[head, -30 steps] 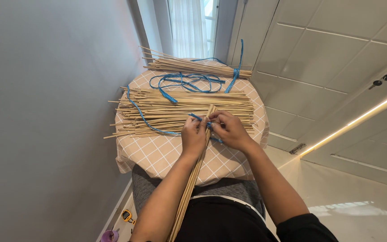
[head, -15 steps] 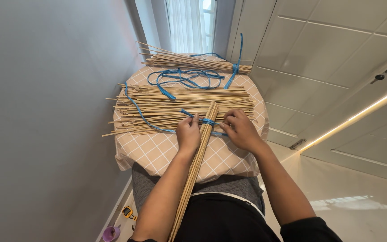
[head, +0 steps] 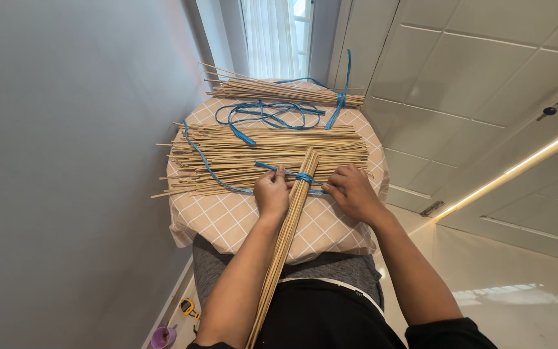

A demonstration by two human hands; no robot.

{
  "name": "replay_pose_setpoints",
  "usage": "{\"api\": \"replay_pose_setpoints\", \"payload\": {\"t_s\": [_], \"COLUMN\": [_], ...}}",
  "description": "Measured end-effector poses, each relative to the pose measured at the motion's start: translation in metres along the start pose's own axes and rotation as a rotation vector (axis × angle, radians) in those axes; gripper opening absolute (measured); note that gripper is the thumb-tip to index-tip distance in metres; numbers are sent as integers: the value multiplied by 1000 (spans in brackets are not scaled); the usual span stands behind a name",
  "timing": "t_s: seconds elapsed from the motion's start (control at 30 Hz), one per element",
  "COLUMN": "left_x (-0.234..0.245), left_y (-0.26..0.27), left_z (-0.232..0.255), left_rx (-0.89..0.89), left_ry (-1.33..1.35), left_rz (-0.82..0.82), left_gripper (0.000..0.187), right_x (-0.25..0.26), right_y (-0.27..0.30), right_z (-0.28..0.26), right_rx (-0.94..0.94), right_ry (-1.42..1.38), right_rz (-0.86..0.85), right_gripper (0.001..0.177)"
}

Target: Bundling wooden sticks together using blue plastic ties on a table.

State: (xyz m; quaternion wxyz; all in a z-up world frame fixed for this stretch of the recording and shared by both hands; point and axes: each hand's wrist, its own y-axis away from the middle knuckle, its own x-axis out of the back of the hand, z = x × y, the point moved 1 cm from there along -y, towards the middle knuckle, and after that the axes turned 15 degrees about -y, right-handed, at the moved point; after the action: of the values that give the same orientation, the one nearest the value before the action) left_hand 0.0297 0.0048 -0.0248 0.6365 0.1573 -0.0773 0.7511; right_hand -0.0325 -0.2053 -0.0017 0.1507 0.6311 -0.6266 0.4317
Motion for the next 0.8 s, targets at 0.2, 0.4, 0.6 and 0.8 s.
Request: {"api": "replay_pose_setpoints", "payload": {"t_s": [0.2,0.4,0.6,0.8], "left_x": [17,77,71,98], "left_y": [4,77,49,51], "left_z": [10,96,25,46], "left_rx": [26,-355,-485,-435], "left_ry": [-171,-999,-1206,-1084], "left_rz": [-150,-610,-548,-619], "left_gripper": [33,91,60,65], "right_x": [-7,-6,8,-1], "right_y": [-5,-2,9,30], "right_z": [6,-4,-17,-15], "right_rx": [0,-31,-147,-240], "right_ry": [37,-24,-239,-417], "right_rz": [17,49,150,168], "right_gripper": [18,17,27,25]}}
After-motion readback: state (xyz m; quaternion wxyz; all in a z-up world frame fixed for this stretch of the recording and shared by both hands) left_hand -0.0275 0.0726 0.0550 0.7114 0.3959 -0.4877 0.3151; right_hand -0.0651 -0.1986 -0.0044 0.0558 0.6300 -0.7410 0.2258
